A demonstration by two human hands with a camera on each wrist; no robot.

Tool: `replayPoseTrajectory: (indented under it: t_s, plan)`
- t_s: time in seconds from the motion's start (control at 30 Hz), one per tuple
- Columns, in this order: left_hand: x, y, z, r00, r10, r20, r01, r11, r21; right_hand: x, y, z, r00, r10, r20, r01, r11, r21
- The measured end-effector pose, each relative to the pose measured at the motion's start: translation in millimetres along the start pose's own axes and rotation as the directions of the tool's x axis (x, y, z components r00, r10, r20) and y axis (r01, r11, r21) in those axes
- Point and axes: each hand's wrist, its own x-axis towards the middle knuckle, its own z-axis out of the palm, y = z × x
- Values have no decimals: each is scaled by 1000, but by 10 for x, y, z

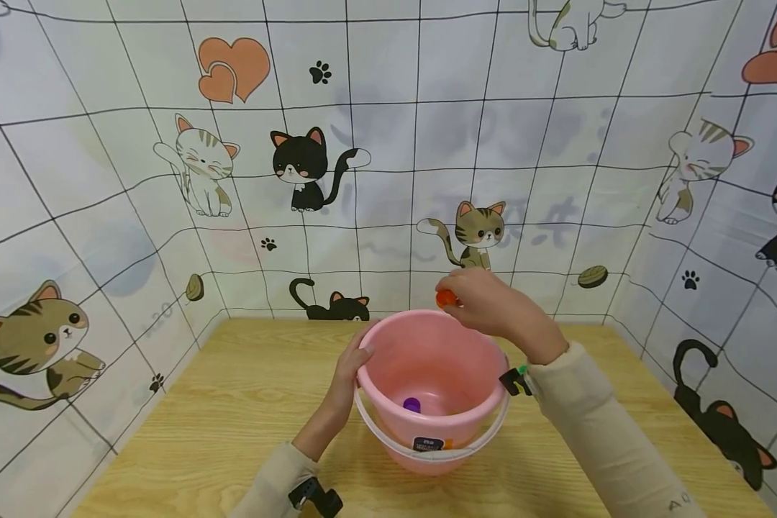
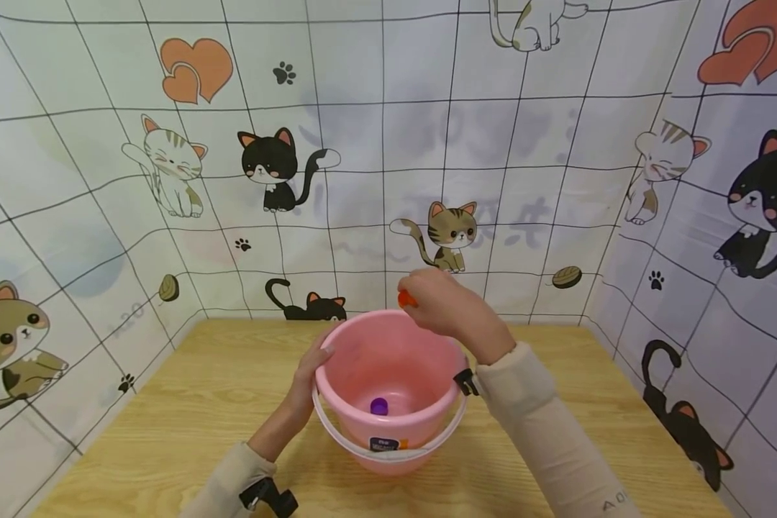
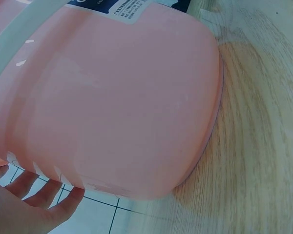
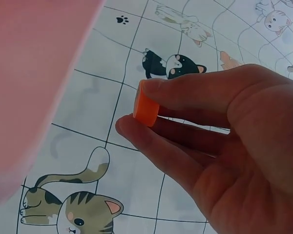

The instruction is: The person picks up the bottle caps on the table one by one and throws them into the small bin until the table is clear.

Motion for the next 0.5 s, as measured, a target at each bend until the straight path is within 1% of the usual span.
replayPoseTrajectory:
  t_s: [0.17,0.5]
  plan:
    - [5,-4,-2,1000,4,-11,-3,1000,18,32,-10,14,999,-36,-13,36,999,9]
    - [5,-7,-5,1000,7,-9,-7,999,31,57,-72,2,999,-25,27,24,999,32]
